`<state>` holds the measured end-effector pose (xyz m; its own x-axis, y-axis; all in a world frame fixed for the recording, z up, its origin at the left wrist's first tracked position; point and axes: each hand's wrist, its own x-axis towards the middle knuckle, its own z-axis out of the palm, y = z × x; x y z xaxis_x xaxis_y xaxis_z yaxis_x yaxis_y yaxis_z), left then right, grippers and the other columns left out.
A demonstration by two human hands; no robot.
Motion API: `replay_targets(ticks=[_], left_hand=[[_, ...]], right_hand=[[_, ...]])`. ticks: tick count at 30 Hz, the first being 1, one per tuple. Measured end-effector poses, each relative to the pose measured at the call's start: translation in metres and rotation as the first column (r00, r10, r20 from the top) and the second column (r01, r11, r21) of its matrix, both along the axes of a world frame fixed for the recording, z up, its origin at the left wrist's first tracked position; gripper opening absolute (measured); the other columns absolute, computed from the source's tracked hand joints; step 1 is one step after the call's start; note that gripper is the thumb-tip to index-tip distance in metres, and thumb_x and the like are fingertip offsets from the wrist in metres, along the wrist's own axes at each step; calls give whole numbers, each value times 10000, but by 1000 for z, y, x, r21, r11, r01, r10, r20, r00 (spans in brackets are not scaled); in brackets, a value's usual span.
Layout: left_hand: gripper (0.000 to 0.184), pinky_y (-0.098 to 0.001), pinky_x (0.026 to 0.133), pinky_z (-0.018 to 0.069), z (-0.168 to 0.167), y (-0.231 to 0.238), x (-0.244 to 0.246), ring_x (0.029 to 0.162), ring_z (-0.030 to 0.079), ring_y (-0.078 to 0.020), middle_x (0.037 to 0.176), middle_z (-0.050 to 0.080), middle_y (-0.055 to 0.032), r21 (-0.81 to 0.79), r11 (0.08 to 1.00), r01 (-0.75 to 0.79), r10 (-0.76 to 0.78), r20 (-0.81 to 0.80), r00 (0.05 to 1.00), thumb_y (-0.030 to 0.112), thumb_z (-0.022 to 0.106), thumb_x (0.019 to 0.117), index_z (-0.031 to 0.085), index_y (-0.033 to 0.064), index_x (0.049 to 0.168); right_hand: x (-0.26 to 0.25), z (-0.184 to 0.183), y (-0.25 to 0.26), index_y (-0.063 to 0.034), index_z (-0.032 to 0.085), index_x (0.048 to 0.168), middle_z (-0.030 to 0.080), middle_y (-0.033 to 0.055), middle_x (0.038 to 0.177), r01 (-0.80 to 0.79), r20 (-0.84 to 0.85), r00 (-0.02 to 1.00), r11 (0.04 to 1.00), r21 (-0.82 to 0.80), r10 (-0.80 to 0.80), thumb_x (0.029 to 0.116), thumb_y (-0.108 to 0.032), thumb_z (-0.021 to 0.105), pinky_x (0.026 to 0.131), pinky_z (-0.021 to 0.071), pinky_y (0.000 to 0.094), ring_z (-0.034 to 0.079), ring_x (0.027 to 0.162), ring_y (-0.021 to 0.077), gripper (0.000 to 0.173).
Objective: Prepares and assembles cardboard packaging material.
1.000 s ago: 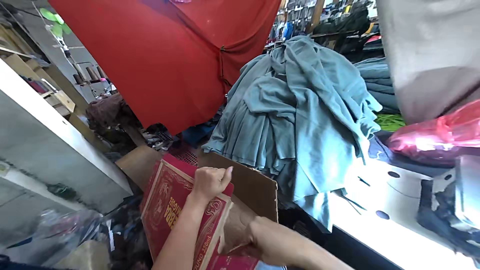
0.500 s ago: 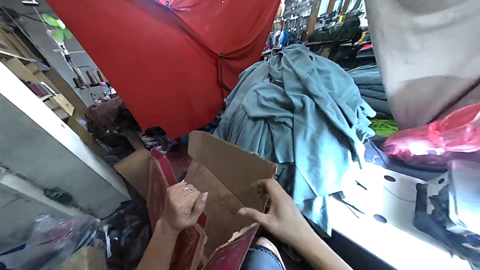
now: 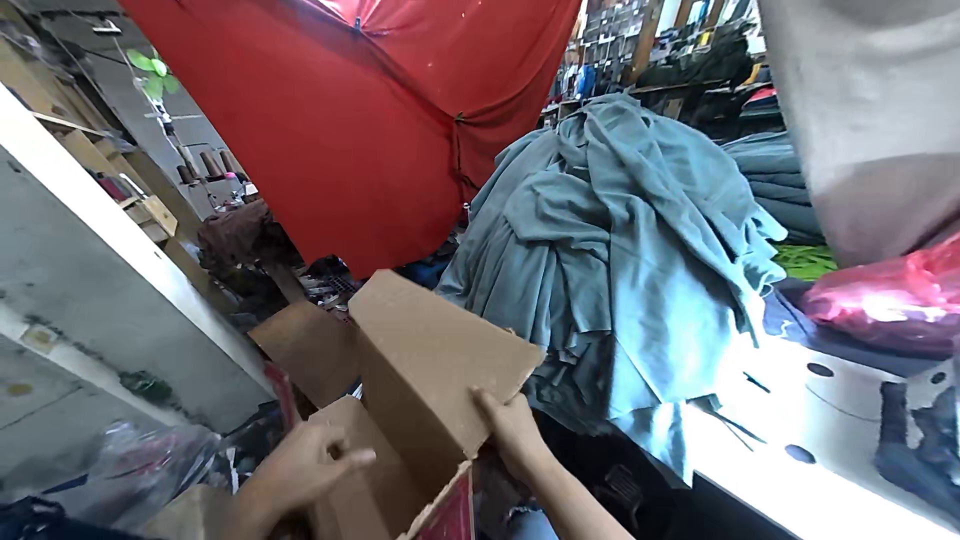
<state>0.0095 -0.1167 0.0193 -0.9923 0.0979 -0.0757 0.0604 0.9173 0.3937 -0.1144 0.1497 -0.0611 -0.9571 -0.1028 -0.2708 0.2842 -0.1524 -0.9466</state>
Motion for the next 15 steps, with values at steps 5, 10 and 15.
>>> replay_targets(ticks=[5,10,15], left_hand=[[844,-687,1037,432,21,90,23,1156,641,-494,1165,695,-298,-209,978,14,67,376,924,714,614,889,665,-38,1269],[625,-621,960,498,-3,137,36,1106,677,-453,1101,717,-278,-267,925,-272,361,390,847,540,609,977,700,-55,1144],[432,-611,932,527,-48,110,46,1034,712,-424,1024,740,-245,-50,938,-343,344,253,904,353,534,1063,736,-28,1092]], right_hand=[[38,54,-23,65,558,1361,692,203,1153,-197,-226,900,810,552,373,1076,-227,493,999,517,425,682,1088,272,413],[69,66,-62,24,522,1387,688,186,1173,-246,-304,804,752,612,511,1059,-150,453,986,529,434,686,1093,282,378],[66,62,-73,57,497,1429,697,201,1123,-326,-223,825,760,562,519,1084,-199,471,976,521,426,686,1055,283,431]])
